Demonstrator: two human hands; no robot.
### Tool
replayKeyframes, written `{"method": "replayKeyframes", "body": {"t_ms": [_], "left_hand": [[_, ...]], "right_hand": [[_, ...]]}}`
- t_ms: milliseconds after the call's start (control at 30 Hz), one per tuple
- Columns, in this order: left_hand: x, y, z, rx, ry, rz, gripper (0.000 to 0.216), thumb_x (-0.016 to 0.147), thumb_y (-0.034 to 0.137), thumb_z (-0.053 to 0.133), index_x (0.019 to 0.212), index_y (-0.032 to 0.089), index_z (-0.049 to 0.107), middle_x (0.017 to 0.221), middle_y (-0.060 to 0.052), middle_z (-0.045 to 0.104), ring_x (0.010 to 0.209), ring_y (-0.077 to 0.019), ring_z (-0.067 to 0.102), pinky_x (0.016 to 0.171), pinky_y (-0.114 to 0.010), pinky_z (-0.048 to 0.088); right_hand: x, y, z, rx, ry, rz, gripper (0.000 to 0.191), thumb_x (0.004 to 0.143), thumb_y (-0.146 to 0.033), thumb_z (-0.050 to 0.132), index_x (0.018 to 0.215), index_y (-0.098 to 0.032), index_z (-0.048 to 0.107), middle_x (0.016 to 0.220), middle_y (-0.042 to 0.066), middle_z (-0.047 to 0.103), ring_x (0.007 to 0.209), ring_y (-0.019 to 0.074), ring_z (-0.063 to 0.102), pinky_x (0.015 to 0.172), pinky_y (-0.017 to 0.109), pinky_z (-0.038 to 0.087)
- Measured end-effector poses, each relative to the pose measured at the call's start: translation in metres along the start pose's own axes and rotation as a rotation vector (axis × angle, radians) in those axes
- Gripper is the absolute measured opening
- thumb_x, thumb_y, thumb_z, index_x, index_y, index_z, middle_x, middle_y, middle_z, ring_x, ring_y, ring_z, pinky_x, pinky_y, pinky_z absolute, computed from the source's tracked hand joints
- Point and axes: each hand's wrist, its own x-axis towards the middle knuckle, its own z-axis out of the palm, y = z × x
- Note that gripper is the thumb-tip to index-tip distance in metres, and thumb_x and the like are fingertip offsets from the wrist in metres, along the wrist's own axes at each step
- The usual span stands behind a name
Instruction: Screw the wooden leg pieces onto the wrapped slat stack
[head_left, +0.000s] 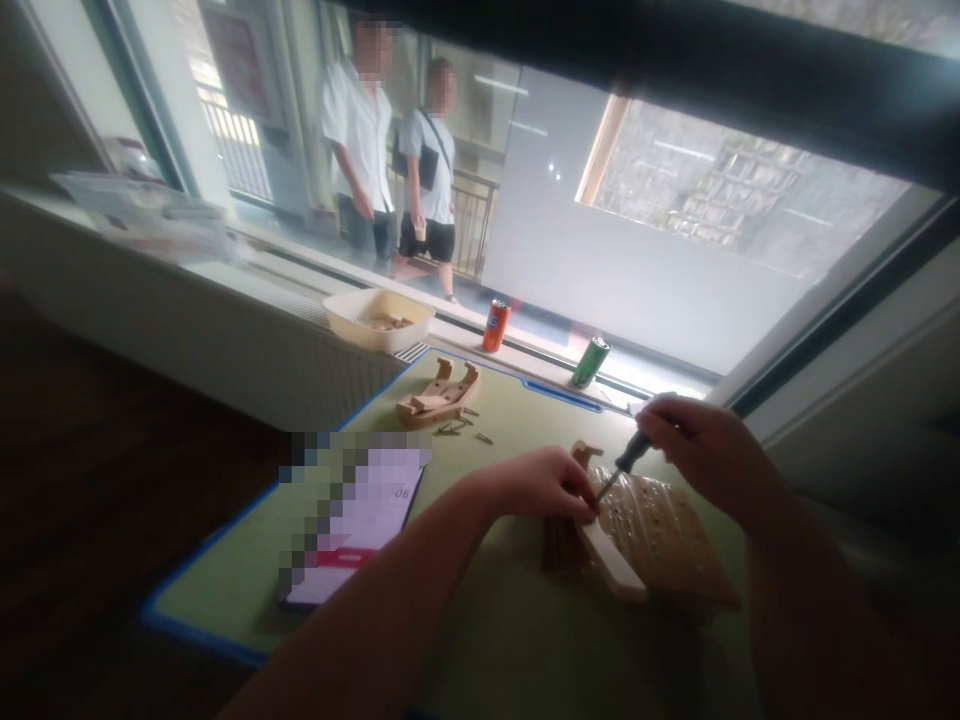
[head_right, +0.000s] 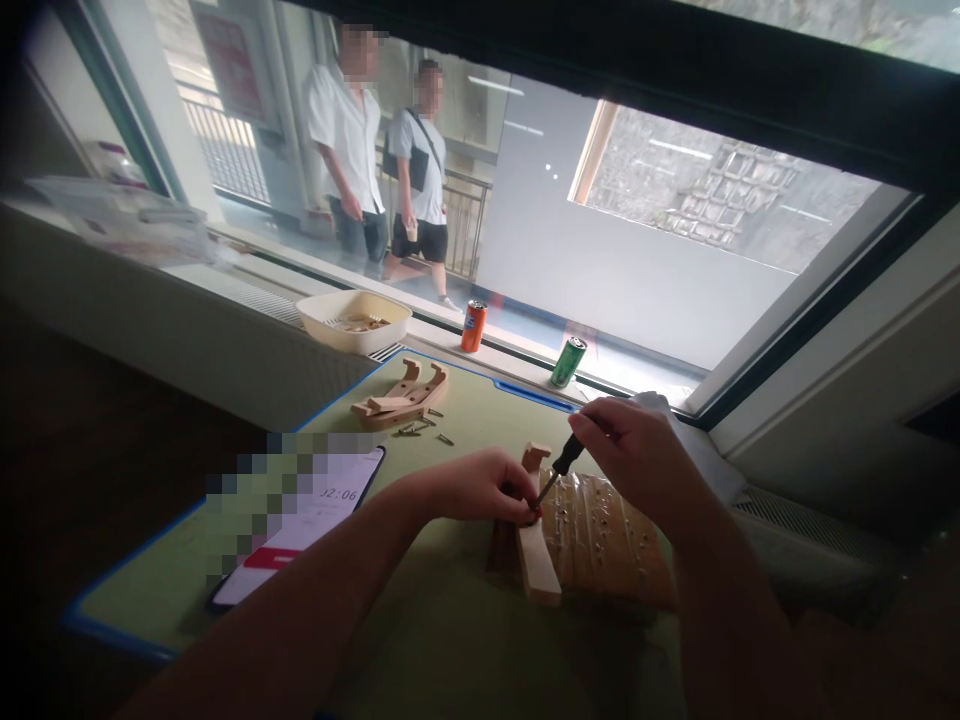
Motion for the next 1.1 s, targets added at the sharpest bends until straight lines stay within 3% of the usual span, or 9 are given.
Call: {"method": "replayKeyframes", "body": {"t_ms": [100,200,333,500,667,800,1100], "left_hand": [[0.001,-0.001,0.0,0.016,0.01,-0.007,0.024,0.07,0.032,0.064,0.089,0.018,0.071,0.079,0.0,0.066,0.073,-0.0134,0.056,0.067,-0.024,0.039],[0.001,0.0,-0.001,0.021,0.009,-0.003,0.024,0.069,0.032,0.065,0.088,0.018,0.071,0.076,0.0,0.065,0.071,-0.0121,0.054,0.066,-0.023,0.038],[0.001,0.001,-0.002,0.054,0.004,0.019,0.025,0.067,0.034,0.066,0.084,0.016,0.07,0.065,0.002,0.058,0.061,-0.009,0.048,0.056,-0.021,0.034],[-0.001,-0.001,-0.001,0.059,-0.012,0.004,0.032,0.065,0.042,0.067,0.085,0.017,0.069,0.058,0.004,0.048,0.054,-0.0073,0.04,0.049,-0.02,0.029],[0.0,-0.003,0.002,0.012,-0.042,-0.008,0.039,0.062,0.051,0.067,0.082,0.017,0.069,0.061,0.003,0.052,0.057,-0.0083,0.043,0.051,-0.021,0.031],[0.001,-0.003,0.005,-0.017,-0.022,-0.035,0.036,0.06,0.047,0.069,0.077,0.016,0.068,0.062,0.003,0.055,0.059,-0.0096,0.046,0.054,-0.021,0.033],[0.0,-0.001,0.009,-0.065,0.01,-0.084,0.025,0.06,0.036,0.07,0.071,0.015,0.066,0.064,0.002,0.058,0.062,-0.0111,0.049,0.054,-0.022,0.034]], "right_hand": [[0.002,-0.009,0.023,0.508,0.001,0.05,0.012,0.082,-0.028,0.046,0.079,-0.02,0.055,0.08,0.003,0.062,0.075,0.0172,0.059,0.067,0.03,0.045],[0.0,-0.021,0.044,1.025,-0.037,0.159,0.006,0.08,-0.023,0.044,0.075,-0.021,0.045,0.069,-0.002,0.052,0.06,0.013,0.055,0.056,0.028,0.045],[-0.001,-0.028,0.057,1.307,0.078,0.271,0.029,0.078,-0.022,0.054,0.06,-0.02,0.031,0.052,-0.008,0.024,0.038,0.0047,0.025,0.035,0.019,0.021],[-0.003,-0.027,0.059,1.484,0.127,0.302,0.038,0.079,-0.02,0.054,0.056,-0.02,0.023,0.046,-0.009,0.017,0.037,0.0051,0.014,0.034,0.021,0.013],[-0.005,-0.032,0.066,1.518,0.091,0.233,0.031,0.082,-0.02,0.052,0.056,-0.019,0.034,0.046,-0.008,0.026,0.037,0.0049,0.02,0.034,0.02,0.014],[-0.005,-0.032,0.07,1.495,0.078,0.193,0.031,0.084,-0.023,0.05,0.056,-0.018,0.038,0.046,-0.007,0.033,0.036,0.0047,0.024,0.032,0.019,0.014],[-0.009,-0.028,0.076,1.519,0.05,0.188,0.025,0.082,-0.02,0.054,0.06,-0.019,0.041,0.044,-0.009,0.031,0.034,0.0044,0.024,0.032,0.017,0.018]]}}
